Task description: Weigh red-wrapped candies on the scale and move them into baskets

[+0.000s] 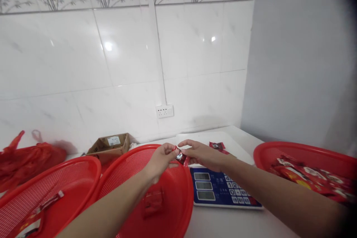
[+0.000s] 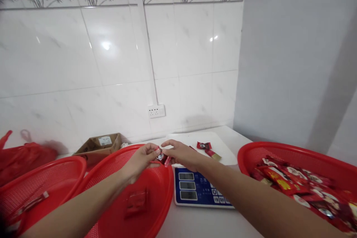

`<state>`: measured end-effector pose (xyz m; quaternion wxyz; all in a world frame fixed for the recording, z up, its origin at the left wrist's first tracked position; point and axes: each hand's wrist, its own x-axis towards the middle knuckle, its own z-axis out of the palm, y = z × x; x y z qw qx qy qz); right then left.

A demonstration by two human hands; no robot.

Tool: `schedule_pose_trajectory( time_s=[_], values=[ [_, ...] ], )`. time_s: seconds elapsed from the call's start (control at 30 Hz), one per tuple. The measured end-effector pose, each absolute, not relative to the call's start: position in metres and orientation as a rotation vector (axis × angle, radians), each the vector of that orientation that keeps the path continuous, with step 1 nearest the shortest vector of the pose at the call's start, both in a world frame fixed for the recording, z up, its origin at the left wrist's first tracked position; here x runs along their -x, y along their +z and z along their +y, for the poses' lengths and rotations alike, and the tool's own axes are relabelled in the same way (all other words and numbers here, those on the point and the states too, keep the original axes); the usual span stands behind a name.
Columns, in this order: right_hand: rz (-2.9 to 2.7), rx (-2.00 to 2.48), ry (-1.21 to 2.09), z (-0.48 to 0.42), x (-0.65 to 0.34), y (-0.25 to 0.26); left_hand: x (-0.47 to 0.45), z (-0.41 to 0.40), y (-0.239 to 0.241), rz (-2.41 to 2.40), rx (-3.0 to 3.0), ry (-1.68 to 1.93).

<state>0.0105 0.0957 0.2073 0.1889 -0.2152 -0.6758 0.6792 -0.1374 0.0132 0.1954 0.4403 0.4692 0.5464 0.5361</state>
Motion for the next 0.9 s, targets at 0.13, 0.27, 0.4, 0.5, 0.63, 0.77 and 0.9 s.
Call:
schedule_pose_trajectory(
  time_s=[0.13, 0.27, 0.4, 0.5, 0.63, 0.77, 0.9],
  values=[
    [-2.016, 0.594, 1.782, 0.092, -0.006, 0.206, 0.143, 0.009, 0.195, 1.401, -1.128, 1.363],
    [-2.213, 0.688, 1.488, 0.094, -0.002, 0.202, 0.146, 0.009, 0.194, 1.427, -1.123, 1.357],
    [-2.429, 0.824, 0.929, 0.114, -0.011, 0.203, 0.158, 0.006, 0.193, 1.523, -1.178, 1.332],
    [-2.447, 0.897, 0.609, 0.138, -0.028, 0.212, 0.173, 0.002, 0.188, 1.641, -1.298, 1.267],
    [-2.598, 0.804, 0.303, 0.166, -0.045, 0.236, 0.19, 0.001, 0.177, 1.767, -1.482, 1.134],
    [-2.684, 0.651, -0.232, 0.17, -0.042, 0.283, 0.193, 0.001, 0.171, 1.837, -1.61, 1.022],
    [-2.227, 0.577, -0.231, 0.143, -0.028, 0.316, 0.188, 0.002, 0.172, 1.889, -1.71, 0.948]
  ],
)
